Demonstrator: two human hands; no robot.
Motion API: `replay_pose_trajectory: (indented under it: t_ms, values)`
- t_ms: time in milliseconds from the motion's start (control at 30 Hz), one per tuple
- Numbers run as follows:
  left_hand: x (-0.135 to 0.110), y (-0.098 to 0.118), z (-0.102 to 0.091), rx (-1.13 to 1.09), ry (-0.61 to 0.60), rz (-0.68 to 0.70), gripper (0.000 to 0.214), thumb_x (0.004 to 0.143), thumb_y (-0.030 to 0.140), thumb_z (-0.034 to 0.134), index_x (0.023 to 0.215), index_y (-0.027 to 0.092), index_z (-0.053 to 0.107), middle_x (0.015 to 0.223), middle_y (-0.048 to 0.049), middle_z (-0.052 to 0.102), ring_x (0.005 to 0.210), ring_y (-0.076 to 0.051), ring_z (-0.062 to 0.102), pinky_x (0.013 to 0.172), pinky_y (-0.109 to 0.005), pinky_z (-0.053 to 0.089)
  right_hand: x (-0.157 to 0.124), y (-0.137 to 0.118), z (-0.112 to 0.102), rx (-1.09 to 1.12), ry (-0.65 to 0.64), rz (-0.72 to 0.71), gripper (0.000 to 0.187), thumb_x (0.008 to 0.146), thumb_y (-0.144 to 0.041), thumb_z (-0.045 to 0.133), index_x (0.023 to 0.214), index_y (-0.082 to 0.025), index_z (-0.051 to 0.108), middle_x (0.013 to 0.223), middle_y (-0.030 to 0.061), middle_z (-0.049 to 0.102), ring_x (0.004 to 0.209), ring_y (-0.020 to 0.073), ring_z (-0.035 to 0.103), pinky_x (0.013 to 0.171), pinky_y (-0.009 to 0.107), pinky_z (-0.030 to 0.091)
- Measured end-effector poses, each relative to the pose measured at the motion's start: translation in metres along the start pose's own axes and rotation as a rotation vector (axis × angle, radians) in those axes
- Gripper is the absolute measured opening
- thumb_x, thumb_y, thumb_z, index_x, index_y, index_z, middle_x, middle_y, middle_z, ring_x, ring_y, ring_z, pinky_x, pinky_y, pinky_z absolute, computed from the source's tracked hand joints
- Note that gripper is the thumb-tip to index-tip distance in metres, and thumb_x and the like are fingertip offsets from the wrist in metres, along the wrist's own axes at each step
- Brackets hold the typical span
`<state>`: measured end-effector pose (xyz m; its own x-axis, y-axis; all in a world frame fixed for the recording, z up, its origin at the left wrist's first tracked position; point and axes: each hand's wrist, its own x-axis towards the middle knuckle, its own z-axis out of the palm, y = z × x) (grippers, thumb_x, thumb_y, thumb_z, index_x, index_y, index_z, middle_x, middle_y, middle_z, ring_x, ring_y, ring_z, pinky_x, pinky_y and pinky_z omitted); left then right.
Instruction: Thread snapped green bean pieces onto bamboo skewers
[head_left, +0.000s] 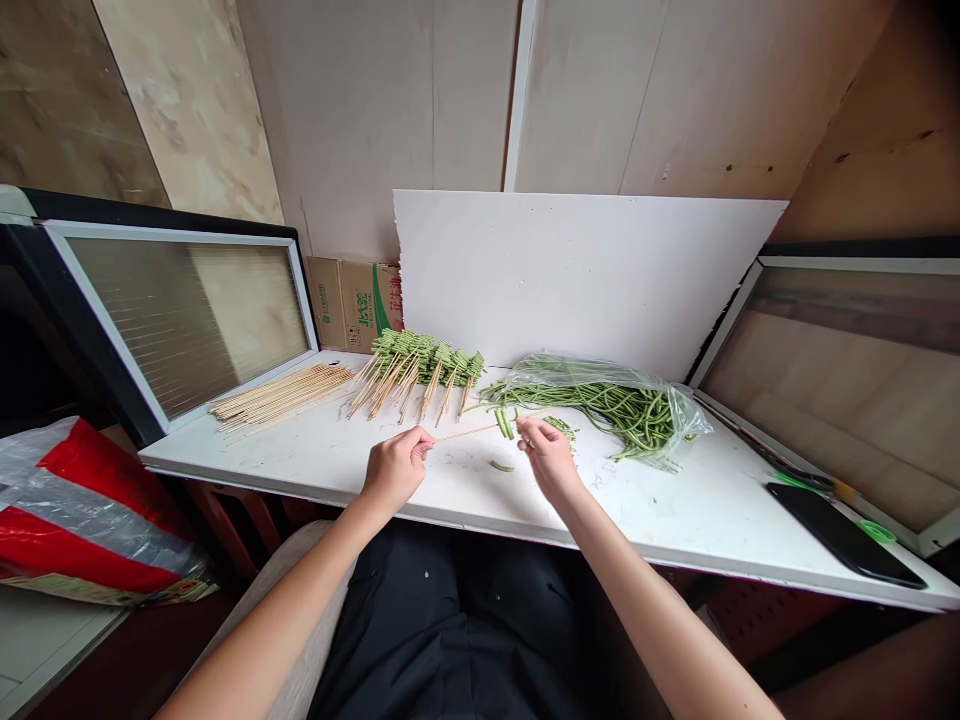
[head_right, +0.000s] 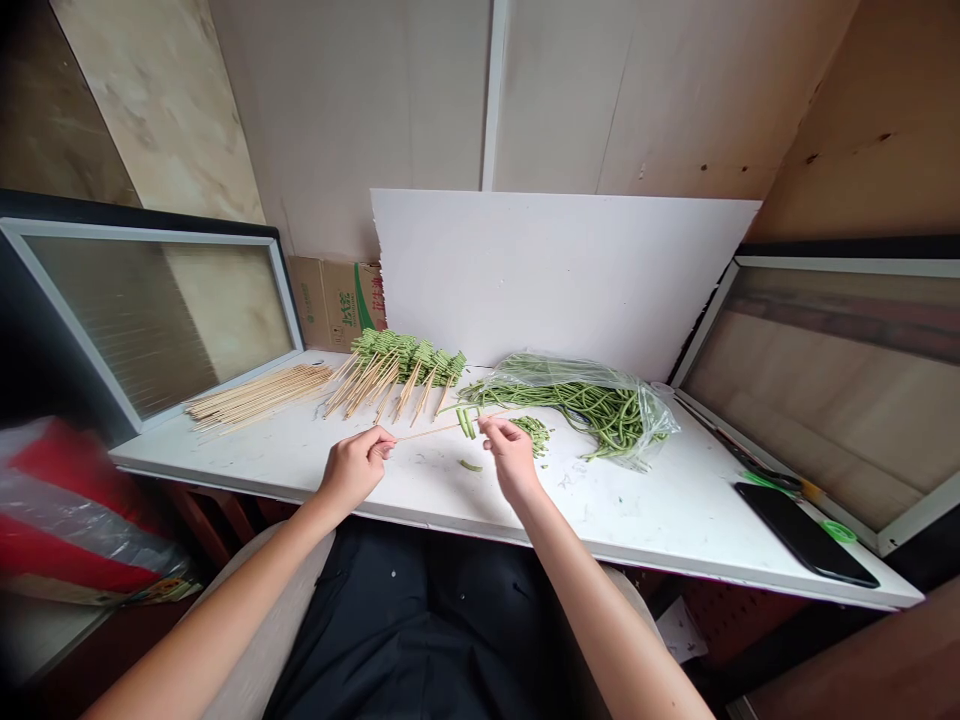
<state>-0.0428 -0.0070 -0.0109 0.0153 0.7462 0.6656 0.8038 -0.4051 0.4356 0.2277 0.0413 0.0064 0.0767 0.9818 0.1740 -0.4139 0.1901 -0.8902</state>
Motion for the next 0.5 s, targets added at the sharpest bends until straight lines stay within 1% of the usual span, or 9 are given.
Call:
replay_pose_trajectory:
  t_ms: [167, 267, 367, 500]
  values:
    - [-0.0007, 0.0035, 0.0016, -0.004, 0.001, -0.015, 0.023, 0.09, 0.009, 0.052, 0.087, 0.025, 0.069, 0.077, 0.0002, 0.077, 0.073, -0.019, 0.073, 0.066, -0.026, 0.047, -0.0079, 0.0026, 0.0091, -0.075, -0.068, -0.013, 0.034, 0.068, -0.05, 0.092, 0.067, -0.023, 0.072, 0.083, 0.0041, 0.069, 0.074, 0.0172, 0.055, 0.062, 0.032, 0.043]
    - [0.001, 0.0021, -0.0004, 0.002, 0.002, -0.023, 0.022, 0.091, 0.011, 0.052, 0.088, 0.025, 0.069, 0.078, -0.0004, 0.077, 0.074, -0.02, 0.072, 0.066, -0.027, 0.047, -0.0084, -0.0015, 0.0089, -0.121, -0.1, -0.02, 0.035, 0.068, -0.053, 0.092, 0.072, -0.024, 0.074, 0.087, 0.0046, 0.069, 0.075, 0.0182, 0.056, 0.061, 0.031, 0.044]
    - [0.0017, 0.0011, -0.0007, -0.005, -0.002, -0.032, 0.021, 0.093, 0.012, 0.052, 0.088, 0.025, 0.069, 0.078, -0.0004, 0.077, 0.073, -0.02, 0.072, 0.067, -0.027, 0.046, -0.009, -0.0031, 0.0081, -0.174, -0.145, -0.022, 0.04, 0.067, -0.056, 0.094, 0.079, -0.023, 0.075, 0.086, 0.0042, 0.066, 0.077, 0.0187, 0.057, 0.062, 0.031, 0.046]
    - [0.0012, 0.0011, 0.001, -0.017, -0.011, -0.028, 0.02, 0.095, 0.014, 0.052, 0.087, 0.024, 0.068, 0.077, 0.0001, 0.076, 0.072, -0.019, 0.072, 0.066, -0.027, 0.046, -0.0097, 0.0, 0.0068, -0.231, -0.17, 0.0, 0.042, 0.064, -0.054, 0.097, 0.078, -0.022, 0.075, 0.082, 0.002, 0.064, 0.073, 0.0163, 0.055, 0.064, 0.03, 0.046]
